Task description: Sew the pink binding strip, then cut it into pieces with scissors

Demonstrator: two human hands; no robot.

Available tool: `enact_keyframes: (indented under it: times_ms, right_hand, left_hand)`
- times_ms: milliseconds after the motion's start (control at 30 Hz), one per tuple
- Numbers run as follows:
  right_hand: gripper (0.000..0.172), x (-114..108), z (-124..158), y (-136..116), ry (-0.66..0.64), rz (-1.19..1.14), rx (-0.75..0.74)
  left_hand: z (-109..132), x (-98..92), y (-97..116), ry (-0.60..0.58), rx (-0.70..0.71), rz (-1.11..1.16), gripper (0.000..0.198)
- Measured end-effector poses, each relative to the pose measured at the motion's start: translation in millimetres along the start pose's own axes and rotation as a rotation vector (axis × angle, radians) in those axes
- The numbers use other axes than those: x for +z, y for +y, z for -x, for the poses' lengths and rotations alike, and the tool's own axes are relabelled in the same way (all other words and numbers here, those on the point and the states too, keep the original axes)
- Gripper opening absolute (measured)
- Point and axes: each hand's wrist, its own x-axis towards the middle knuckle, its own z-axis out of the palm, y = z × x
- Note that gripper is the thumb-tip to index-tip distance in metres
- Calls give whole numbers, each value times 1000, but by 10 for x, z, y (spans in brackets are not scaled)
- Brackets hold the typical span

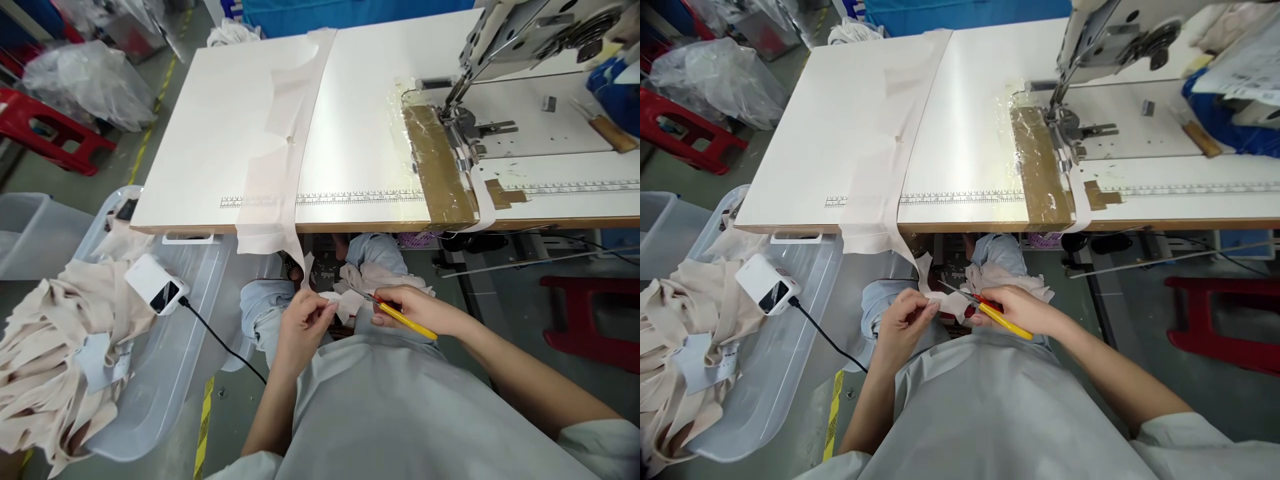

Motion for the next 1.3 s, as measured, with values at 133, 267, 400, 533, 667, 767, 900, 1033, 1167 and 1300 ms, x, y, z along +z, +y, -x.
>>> enact_keyframes:
  times_ms: [133, 267, 400, 533, 667, 767, 900, 1033, 1167, 1300]
  right_hand:
    - [44, -45, -27, 35, -119, -11, 9]
    - [47, -71, -104, 35, -203, 0, 10]
    - [51, -124, -191, -11, -277, 26, 4]
    - [53, -188, -236, -57, -319, 93, 12]
    - [49, -209, -232, -100, -262, 262, 13]
    - [46, -185, -224, -127, -199, 385, 13]
    - [50, -126, -220, -149, -138, 445, 3]
    - [51, -91, -210, -136, -86, 484, 17]
    - [51, -96, -204, -119, -92, 493, 20]
    - [48, -92, -226, -149, -84, 501, -42]
  left_hand:
    - [-58, 12, -20, 41, 18, -7, 31]
    - [-35, 32, -59, -121, -259, 283, 39]
    - [-45, 37, -77, -153, -380, 466, 44]
    - [-68, 7, -105, -170, -421, 524, 40]
    - [-79, -9, -140, -168, -432, 547, 40]
    - [-80, -6, -156, -145, -429, 557, 42]
    - [-72, -6, -166, -110, -426, 563, 43]
    - [-73, -2, -179, -89, -420, 570, 40]
    - [-88, 17, -180, -92, -418, 574, 40]
    - [-89, 29, -158, -135, -434, 564, 40]
